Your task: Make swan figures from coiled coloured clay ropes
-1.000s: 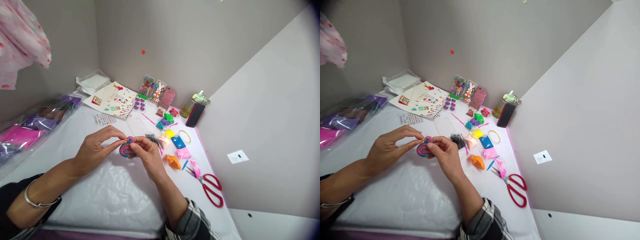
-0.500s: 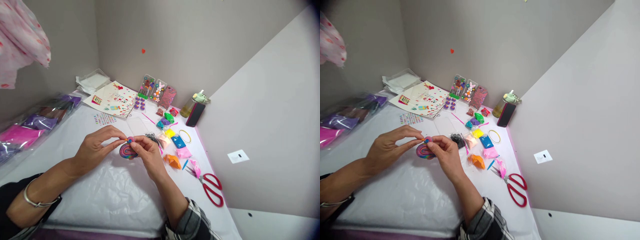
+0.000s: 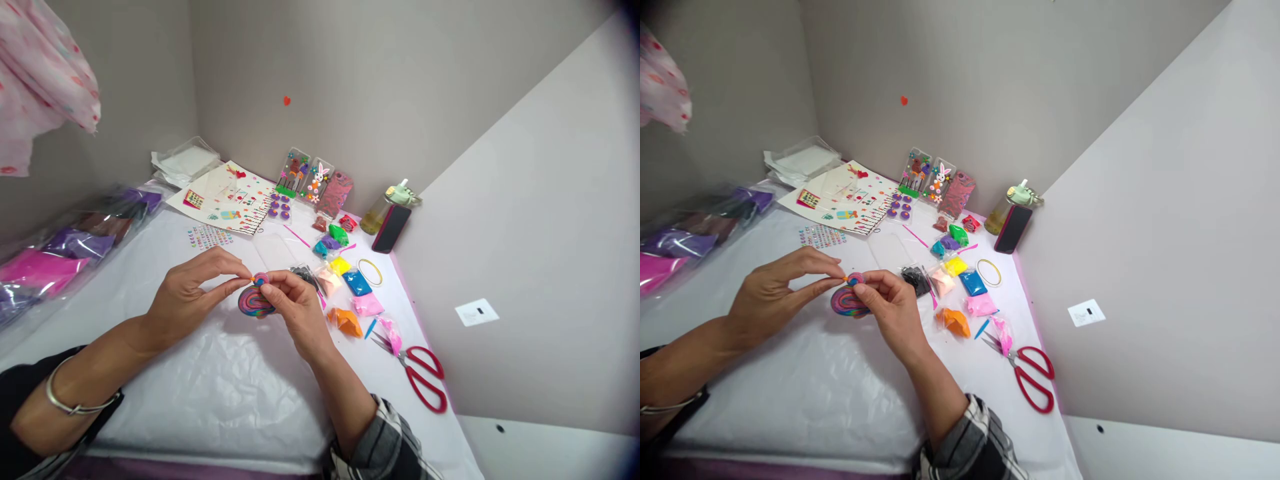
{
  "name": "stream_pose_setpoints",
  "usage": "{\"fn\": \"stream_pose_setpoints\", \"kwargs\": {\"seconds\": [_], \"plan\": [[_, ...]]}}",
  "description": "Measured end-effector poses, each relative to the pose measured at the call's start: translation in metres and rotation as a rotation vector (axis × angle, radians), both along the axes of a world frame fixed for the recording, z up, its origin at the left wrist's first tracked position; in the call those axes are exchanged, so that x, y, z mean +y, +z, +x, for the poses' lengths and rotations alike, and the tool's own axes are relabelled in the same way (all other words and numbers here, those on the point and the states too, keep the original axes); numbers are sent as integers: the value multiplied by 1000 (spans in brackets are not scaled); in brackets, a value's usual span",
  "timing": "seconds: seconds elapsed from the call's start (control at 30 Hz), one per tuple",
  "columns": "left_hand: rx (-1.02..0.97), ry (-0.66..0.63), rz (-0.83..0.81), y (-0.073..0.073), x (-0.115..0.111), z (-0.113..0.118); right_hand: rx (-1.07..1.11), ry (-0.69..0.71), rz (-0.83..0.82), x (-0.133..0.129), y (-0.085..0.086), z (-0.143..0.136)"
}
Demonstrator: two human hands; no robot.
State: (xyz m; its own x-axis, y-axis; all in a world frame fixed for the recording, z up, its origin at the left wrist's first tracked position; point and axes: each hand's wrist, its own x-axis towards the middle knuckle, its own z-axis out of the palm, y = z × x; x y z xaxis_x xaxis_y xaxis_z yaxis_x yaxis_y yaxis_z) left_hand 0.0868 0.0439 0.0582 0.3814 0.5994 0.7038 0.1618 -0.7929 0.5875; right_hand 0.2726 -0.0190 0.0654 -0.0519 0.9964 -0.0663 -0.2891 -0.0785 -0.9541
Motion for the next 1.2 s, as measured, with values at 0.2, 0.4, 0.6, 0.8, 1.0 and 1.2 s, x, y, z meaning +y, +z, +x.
{"fn": "stream_pose_setpoints", "kwargs": {"seconds": [0.2, 0.4, 0.6, 0.8, 1.0, 1.2], "plan": [[22, 8, -118, 0, 0, 0, -3, -8, -3, -1, 1, 0], [-2, 24, -135, -1, 1, -1, -17, -18, -1, -1, 3, -1], [16, 27, -100, -3, 2, 0, -20, -4, -12, -1, 2, -1], [5, 7, -60, -2, 3, 0, -12, -10, -6, -1, 3, -1], [-9, 8, -9, -3, 1, 0, -57, -31, 1, -1, 2, -1], [25, -3, -5, -3, 1, -1, -66, -20, 6, -1, 1, -1]]}}
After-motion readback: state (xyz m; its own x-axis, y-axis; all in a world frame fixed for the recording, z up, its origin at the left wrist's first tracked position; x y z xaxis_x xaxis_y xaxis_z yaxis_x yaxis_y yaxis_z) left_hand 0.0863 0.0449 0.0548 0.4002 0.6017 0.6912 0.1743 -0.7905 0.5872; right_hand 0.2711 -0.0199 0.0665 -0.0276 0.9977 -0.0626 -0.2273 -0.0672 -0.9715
